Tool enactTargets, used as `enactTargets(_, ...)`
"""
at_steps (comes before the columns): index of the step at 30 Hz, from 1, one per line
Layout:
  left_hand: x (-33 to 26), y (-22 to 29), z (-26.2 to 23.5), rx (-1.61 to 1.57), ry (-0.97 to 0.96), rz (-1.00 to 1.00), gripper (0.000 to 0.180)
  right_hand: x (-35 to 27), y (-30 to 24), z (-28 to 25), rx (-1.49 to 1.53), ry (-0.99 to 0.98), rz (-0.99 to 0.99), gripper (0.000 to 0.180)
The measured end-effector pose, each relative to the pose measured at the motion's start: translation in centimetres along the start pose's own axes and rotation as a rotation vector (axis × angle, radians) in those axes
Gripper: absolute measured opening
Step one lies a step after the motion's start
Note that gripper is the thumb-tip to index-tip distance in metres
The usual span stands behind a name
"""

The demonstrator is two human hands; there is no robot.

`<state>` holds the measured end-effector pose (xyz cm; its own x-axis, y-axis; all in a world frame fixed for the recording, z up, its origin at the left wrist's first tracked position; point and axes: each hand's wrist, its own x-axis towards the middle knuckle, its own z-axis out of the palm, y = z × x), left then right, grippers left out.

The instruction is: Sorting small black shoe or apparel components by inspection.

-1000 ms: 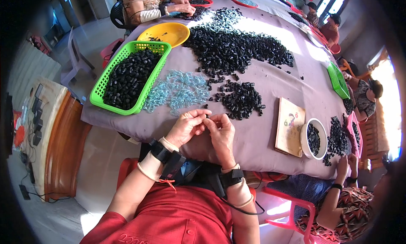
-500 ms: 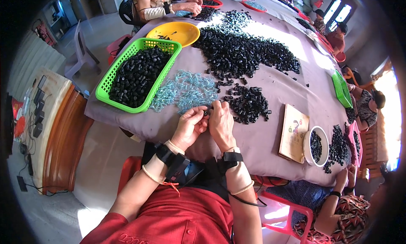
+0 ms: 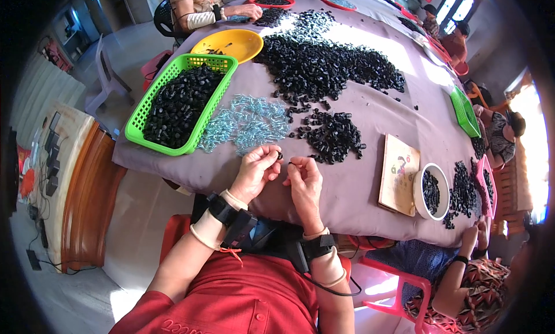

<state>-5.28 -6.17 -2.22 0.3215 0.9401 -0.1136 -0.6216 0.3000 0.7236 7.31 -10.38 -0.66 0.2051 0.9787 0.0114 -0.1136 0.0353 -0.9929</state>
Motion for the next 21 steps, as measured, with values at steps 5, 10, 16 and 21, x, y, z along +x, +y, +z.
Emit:
enactTargets(5,-0.12,0.0,0.69,0.162,0.006,0.0,0.01,-0.52,-0.2,0.57,0.168,0.023,-0.029,0.008)
enactTargets(10,-0.03,-0.21,0.51,0.191,-0.048,-0.009,0.011,-0.49,0.25,0.49,0.121,0.028,-0.066,0.007)
enactTargets(16,-0.28,-0.03,0.79,0.216,-0.047,0.004,0.011,-0.46,0.17,0.76,0.093,0.02,-0.076,0.005)
enactTargets(21,-0.12,0.38,0.67,0.264,-0.117,-0.03,0.012,-0.61,0.24,0.75,0.071,0.028,-0.1,0.005)
